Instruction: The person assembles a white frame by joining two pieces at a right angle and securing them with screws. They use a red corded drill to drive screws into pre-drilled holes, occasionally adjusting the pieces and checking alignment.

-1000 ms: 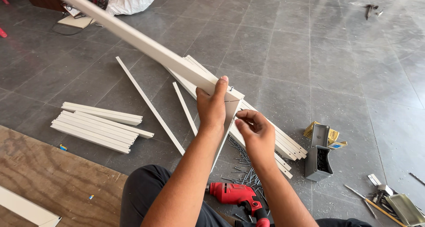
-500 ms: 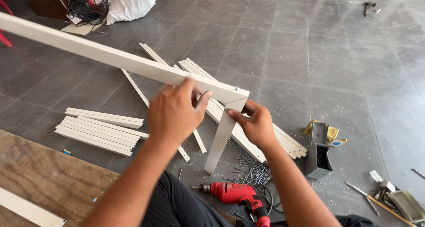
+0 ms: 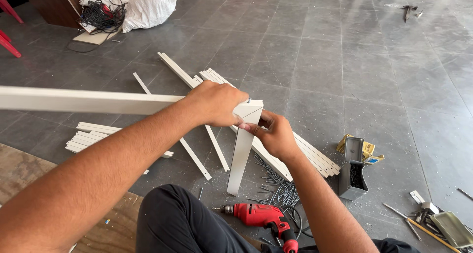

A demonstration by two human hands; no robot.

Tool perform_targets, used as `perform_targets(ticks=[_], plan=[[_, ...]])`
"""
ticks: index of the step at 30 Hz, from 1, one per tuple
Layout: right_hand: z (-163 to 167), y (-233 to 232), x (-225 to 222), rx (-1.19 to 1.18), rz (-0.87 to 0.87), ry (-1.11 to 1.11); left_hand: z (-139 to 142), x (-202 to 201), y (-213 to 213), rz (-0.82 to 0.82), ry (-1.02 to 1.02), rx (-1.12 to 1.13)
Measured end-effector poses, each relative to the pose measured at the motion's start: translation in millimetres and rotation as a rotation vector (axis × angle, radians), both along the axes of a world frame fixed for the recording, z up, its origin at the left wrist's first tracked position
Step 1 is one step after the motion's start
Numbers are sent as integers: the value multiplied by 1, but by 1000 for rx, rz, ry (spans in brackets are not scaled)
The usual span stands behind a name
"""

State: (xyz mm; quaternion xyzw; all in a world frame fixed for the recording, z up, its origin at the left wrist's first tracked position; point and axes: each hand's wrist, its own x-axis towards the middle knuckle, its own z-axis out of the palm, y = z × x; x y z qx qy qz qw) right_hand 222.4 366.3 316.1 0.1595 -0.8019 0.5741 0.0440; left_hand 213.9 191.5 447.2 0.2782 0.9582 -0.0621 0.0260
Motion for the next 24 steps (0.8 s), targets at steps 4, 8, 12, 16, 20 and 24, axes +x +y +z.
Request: perform_targets(ticks=[4, 8, 12, 16, 20, 24], plan=[[3, 0, -1, 67, -36, -40, -1, 0, 0, -2, 2, -16], [3, 0, -4, 67, 12, -34, -5, -3, -4, 6, -19, -44], [1, -2, -6, 60, 21, -55, -11, -9, -11, -54, 52, 9], [0, -4, -8, 42, -14, -73, -14, -13, -11, -2, 29, 6], [2, -4, -9, 77, -33, -102, -14, -10, -7, 42, 51, -2], [3, -3, -8, 65, -27, -70, -10, -8, -7, 9, 66, -36]])
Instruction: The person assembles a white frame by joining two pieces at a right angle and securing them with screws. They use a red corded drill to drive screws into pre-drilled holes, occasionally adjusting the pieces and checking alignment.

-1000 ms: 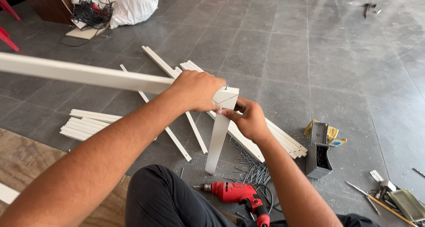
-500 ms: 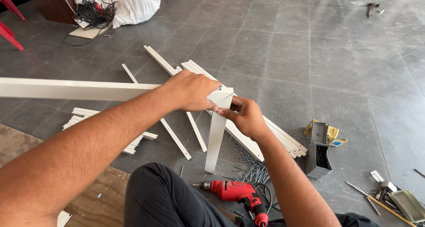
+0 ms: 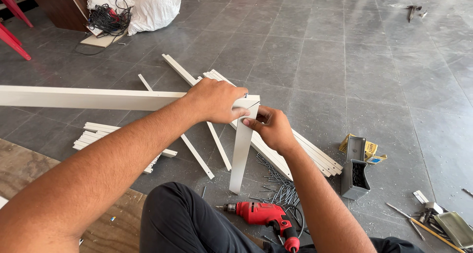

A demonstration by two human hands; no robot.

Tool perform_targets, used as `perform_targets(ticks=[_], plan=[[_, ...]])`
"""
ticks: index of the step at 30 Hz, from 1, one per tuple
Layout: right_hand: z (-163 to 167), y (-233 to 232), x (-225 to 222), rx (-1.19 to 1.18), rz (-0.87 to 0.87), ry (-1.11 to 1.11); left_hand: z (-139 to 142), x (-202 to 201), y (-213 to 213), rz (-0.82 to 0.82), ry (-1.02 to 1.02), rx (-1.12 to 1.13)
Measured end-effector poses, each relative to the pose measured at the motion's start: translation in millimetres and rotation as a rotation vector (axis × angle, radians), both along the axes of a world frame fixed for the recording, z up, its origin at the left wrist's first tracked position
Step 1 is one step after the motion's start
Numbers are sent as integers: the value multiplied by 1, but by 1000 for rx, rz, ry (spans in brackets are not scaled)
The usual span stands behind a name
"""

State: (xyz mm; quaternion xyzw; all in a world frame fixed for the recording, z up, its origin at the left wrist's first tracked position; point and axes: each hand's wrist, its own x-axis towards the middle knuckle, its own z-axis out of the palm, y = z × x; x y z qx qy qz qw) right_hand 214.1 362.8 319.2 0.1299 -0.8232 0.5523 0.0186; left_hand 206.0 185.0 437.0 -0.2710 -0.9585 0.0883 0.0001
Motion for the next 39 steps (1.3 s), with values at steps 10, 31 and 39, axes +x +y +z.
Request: perform_targets(ticks=[10, 31, 39], plan=[[0, -6, 3, 6, -41, 18, 1, -6, -7, -21, -45, 18], [-8, -13, 1, -178, -134, -11, 7, -5, 5, 129, -231, 105], [-16, -18, -3, -591, -39, -105, 7, -9, 3, 68, -219, 99]])
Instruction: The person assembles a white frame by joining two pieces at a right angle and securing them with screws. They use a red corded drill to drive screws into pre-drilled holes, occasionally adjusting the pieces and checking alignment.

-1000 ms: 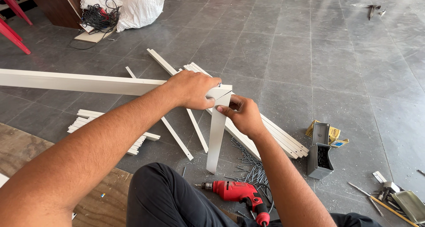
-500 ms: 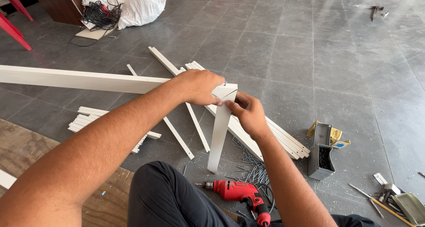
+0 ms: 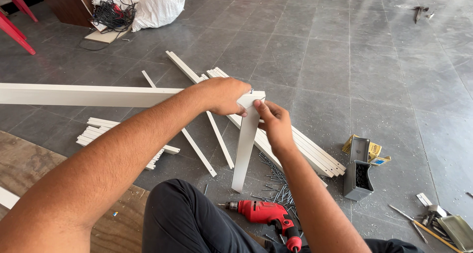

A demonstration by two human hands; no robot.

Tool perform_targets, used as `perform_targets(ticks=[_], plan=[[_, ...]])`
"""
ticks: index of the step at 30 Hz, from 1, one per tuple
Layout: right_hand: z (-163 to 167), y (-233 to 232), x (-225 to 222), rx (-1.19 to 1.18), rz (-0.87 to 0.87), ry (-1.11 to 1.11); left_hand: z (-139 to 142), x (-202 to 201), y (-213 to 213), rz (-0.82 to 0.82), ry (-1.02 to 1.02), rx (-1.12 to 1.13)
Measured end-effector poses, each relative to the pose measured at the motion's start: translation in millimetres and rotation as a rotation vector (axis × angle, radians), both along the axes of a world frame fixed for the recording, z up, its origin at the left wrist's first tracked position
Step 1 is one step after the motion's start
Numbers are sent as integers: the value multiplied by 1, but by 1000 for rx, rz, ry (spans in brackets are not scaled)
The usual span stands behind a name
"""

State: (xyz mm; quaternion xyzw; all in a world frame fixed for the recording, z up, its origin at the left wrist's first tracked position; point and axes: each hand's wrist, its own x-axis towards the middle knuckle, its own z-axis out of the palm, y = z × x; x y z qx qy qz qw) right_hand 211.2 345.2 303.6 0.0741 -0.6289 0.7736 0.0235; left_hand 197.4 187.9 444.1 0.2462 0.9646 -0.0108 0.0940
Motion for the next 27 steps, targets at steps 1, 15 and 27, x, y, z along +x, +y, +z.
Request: perform_targets(ticks=[1, 15, 27], plan=[[-1, -4, 1, 23, -23, 16, 0, 0, 0, 19, -8, -3], [13, -29, 17, -339, -45, -349, 0, 4, 3, 81, 9, -69], [7, -30, 11, -435, -44, -378, -5, -4, 3, 3, 33, -15]])
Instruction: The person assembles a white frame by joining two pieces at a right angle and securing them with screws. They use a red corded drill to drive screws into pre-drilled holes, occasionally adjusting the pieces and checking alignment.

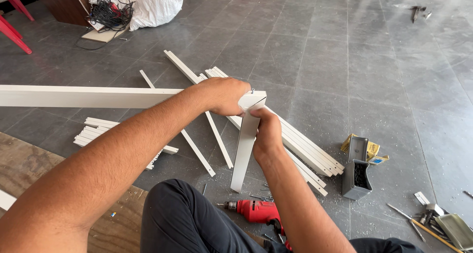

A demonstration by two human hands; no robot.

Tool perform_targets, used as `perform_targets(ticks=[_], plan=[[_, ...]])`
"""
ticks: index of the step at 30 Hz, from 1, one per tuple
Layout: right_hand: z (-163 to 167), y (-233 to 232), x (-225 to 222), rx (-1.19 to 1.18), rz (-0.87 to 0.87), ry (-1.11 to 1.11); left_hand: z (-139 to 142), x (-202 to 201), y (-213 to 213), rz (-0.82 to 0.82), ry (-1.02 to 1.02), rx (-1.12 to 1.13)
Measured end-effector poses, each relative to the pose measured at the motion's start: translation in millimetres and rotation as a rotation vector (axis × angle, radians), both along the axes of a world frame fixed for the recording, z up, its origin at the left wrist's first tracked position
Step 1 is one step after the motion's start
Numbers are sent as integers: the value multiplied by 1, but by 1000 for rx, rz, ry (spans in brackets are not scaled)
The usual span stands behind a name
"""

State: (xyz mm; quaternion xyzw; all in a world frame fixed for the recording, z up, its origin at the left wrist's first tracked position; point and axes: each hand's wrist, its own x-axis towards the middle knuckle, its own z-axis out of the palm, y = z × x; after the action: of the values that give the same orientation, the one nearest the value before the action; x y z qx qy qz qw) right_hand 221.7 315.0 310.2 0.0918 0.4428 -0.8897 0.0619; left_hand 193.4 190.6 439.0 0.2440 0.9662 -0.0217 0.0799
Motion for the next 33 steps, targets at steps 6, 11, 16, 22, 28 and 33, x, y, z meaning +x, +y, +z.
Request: perform_targets(ticks=[6, 11, 16, 22, 28, 33], plan=[[9, 1, 10, 41, -39, -53, 5, 3, 0, 23, -42, 30], [12, -1, 6, 60, -38, -30, 9, 5, 1, 109, -62, 40], [5, 5, -7, 198, -34, 33, 6, 3, 2, 153, -74, 36], [-11, -1, -2, 255, -52, 24, 1, -2, -2, 139, -24, -2], [-12, 4, 22, 975, -701, 736, -2, -8, -10, 57, -1, -39], [3, 9, 20, 1438, -864, 1085, -3, -12, -4, 17, -65, -10]])
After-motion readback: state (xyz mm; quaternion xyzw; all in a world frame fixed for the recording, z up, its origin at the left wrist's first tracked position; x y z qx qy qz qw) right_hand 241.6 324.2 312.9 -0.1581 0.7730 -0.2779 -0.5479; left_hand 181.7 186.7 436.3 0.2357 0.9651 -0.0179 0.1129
